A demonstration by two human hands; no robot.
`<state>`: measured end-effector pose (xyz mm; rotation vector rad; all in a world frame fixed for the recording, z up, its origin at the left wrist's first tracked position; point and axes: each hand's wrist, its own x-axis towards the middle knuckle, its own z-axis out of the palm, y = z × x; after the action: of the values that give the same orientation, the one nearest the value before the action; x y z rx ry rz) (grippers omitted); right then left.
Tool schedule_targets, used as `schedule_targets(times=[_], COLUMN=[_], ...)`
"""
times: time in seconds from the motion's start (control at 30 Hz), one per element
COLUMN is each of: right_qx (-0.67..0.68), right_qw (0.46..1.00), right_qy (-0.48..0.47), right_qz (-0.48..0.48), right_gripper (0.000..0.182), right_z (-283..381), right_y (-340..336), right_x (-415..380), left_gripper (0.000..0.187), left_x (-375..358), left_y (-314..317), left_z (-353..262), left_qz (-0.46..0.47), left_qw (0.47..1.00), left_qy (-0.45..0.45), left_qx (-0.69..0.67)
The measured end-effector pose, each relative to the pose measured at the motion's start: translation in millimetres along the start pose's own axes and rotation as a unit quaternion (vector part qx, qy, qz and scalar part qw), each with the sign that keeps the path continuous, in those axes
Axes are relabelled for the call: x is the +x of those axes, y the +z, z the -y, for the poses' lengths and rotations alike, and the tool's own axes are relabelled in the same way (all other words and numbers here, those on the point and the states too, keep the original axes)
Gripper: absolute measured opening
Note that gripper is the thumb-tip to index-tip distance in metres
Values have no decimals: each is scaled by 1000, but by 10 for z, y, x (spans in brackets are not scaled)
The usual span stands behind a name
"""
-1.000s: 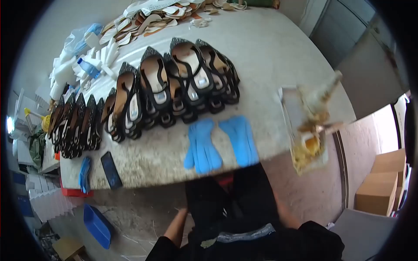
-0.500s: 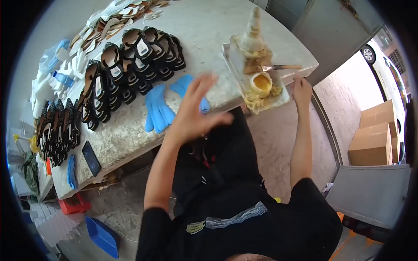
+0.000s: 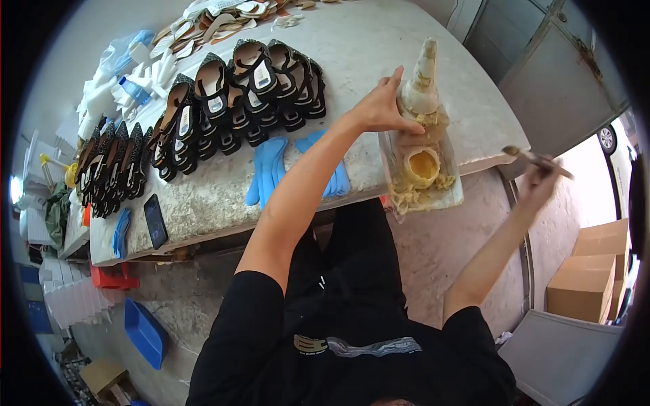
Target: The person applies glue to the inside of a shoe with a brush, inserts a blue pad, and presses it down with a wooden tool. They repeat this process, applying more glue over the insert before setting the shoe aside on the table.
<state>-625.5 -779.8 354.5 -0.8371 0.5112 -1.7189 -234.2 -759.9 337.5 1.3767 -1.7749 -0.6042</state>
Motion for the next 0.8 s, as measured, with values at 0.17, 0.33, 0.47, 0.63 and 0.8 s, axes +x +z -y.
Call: schedule_targets(times=[0.17,0.33,0.47,0.63,0.8], right_qx=[-47,69,-44,-92,-127], right_qw=[997,962,978,970,973], right_qy=[40,95,134,141,92], right_qz=[38,248,153,178,167], right_gripper=[34,53,60,68,74], right_z=[508,-8,-79,-119,-279], right_y=[280,-46,475,685,154], right_x=[-674,-1174,-1276,-1277,-1269], left_gripper=[78,50,50,47,57], left_x=[-761,-1234,-990,-961,-1971], left_y=[-340,-1266,-1242,-1403,-1027], left_z=[-304,359,706,206,-901], left_qz=[-291,-482,-401,-401,-498], left_qw=[947,795,763,856,866], left_qy=[54,-108,-75,-169,-40], left_qx=[128,352,501,279,-12])
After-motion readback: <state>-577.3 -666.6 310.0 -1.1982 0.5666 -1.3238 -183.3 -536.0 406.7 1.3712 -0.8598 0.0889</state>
